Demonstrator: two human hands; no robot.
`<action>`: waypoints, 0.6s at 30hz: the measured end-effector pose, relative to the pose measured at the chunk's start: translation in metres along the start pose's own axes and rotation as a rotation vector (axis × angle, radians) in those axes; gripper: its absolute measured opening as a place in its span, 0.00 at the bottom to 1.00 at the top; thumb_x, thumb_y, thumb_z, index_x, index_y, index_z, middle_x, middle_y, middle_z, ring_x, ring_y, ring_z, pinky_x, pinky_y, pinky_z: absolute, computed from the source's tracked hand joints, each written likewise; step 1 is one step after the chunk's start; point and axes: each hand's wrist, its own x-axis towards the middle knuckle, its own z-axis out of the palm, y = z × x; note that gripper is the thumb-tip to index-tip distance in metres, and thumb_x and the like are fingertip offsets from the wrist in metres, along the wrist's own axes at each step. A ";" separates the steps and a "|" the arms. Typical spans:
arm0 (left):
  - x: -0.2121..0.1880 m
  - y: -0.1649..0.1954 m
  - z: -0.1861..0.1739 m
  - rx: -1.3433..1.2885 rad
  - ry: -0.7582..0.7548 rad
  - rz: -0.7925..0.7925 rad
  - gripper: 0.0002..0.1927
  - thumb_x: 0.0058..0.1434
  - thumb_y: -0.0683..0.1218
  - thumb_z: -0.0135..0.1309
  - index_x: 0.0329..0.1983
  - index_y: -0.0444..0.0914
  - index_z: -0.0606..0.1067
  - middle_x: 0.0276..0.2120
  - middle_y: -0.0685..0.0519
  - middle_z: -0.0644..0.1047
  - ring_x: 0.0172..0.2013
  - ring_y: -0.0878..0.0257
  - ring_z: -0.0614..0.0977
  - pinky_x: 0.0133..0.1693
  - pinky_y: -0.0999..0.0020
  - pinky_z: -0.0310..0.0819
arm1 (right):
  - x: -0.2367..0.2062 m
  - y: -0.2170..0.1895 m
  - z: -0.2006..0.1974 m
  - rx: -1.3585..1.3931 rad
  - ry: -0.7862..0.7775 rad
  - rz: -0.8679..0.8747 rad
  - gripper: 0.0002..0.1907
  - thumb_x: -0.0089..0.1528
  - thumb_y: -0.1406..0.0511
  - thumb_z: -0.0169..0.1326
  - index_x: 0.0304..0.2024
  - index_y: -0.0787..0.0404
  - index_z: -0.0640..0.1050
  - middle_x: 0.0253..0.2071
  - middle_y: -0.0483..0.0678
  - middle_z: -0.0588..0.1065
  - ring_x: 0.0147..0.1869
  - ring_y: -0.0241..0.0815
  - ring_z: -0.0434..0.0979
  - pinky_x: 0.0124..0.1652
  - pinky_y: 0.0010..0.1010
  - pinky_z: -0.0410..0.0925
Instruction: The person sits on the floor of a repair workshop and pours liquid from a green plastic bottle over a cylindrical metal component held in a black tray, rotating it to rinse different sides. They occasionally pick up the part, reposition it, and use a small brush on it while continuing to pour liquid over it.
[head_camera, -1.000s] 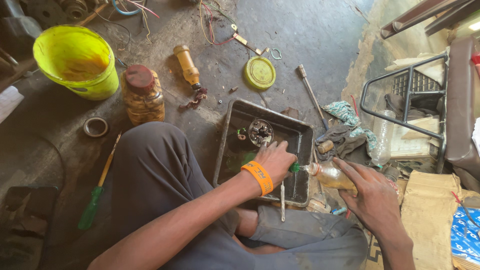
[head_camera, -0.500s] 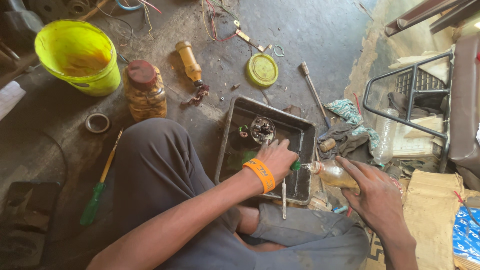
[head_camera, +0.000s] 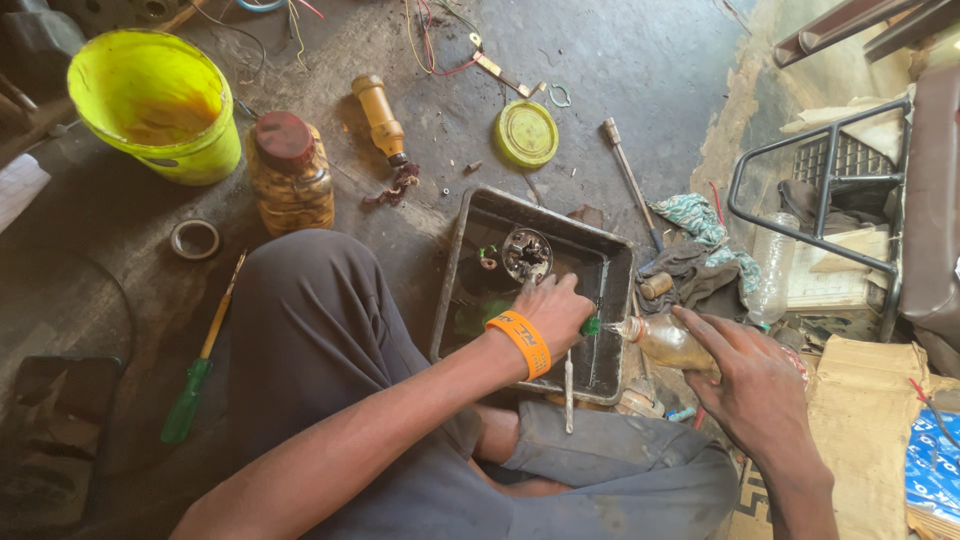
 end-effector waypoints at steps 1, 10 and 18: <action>0.000 0.000 0.000 0.002 -0.001 0.001 0.12 0.53 0.50 0.67 0.38 0.42 0.81 0.46 0.42 0.74 0.52 0.43 0.76 0.53 0.47 0.70 | 0.000 0.000 0.000 0.001 0.004 -0.007 0.42 0.47 0.64 0.65 0.65 0.45 0.71 0.53 0.46 0.77 0.55 0.51 0.76 0.54 0.43 0.69; -0.001 0.001 -0.002 0.006 -0.006 -0.007 0.12 0.54 0.50 0.66 0.38 0.42 0.81 0.46 0.42 0.74 0.51 0.43 0.77 0.52 0.47 0.70 | 0.001 -0.001 -0.003 -0.015 -0.002 -0.026 0.41 0.47 0.65 0.64 0.65 0.46 0.71 0.55 0.46 0.76 0.56 0.51 0.75 0.55 0.42 0.68; 0.000 0.001 0.000 0.012 -0.024 -0.017 0.12 0.54 0.51 0.66 0.38 0.42 0.82 0.45 0.42 0.75 0.51 0.43 0.77 0.52 0.47 0.71 | 0.002 -0.001 -0.004 -0.044 -0.024 -0.022 0.41 0.47 0.66 0.64 0.65 0.45 0.71 0.56 0.45 0.76 0.56 0.50 0.75 0.55 0.42 0.68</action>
